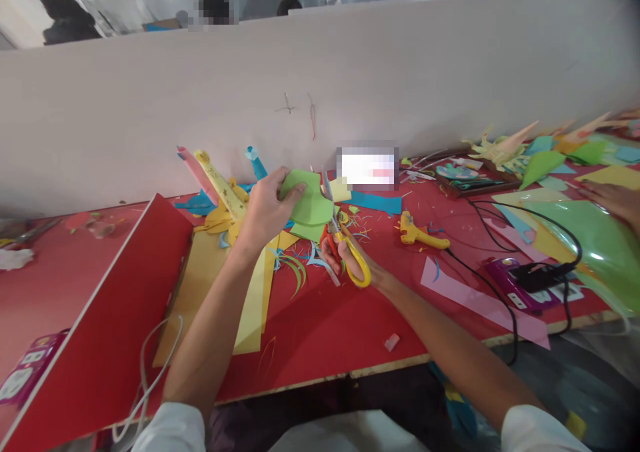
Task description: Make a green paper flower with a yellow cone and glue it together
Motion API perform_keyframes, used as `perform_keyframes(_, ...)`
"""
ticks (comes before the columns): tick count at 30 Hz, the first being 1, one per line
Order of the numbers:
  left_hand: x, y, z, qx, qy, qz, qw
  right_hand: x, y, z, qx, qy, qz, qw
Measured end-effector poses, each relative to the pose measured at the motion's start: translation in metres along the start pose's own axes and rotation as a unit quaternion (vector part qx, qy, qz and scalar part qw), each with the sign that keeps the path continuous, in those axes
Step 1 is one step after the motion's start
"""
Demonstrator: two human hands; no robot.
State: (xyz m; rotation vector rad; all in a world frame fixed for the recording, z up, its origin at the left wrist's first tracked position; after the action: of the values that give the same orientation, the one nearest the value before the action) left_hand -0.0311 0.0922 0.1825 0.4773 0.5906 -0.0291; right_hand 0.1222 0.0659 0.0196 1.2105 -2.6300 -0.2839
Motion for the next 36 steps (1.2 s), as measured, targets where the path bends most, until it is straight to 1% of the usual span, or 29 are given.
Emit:
perform_keyframes(5,0.003,-0.001,0.006,0.008,0.011,-0.001,1.000,0.000,0.000,-0.005,-0.010,-0.003,0.004,1.000)
perform_keyframes(12,0.007,-0.003,0.015,-0.005,0.020,0.007,1.000,0.002,0.001,-0.017,-0.027,-0.041,0.009,0.999)
perform_keyframes(19,0.009,-0.004,0.013,-0.012,0.024,0.029,0.999,0.001,-0.001,-0.020,-0.036,-0.070,0.015,0.997)
perform_keyframes(23,0.010,-0.004,0.013,-0.019,0.027,0.026,0.999,-0.001,-0.002,-0.018,-0.032,-0.066,0.023,0.997)
perform_keyframes(29,0.011,-0.004,0.015,-0.026,0.022,0.024,0.999,0.000,0.000,-0.021,-0.013,-0.058,0.043,0.997)
perform_keyframes(36,0.015,-0.005,0.009,-0.039,0.002,0.017,0.999,-0.001,-0.001,-0.015,0.003,-0.038,0.043,0.998)
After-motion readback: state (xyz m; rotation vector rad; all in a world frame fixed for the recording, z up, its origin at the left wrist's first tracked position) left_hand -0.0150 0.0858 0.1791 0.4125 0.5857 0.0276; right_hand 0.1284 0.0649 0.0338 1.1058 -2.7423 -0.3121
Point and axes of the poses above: each hand's wrist, its own y-axis towards the middle knuckle, its own x-axis out of the palm, z = x × y, the point moved 8 cm from there along y, towards the middle knuckle, and after that the axes turned 9 degrees about -z, right-handed, at the moved point
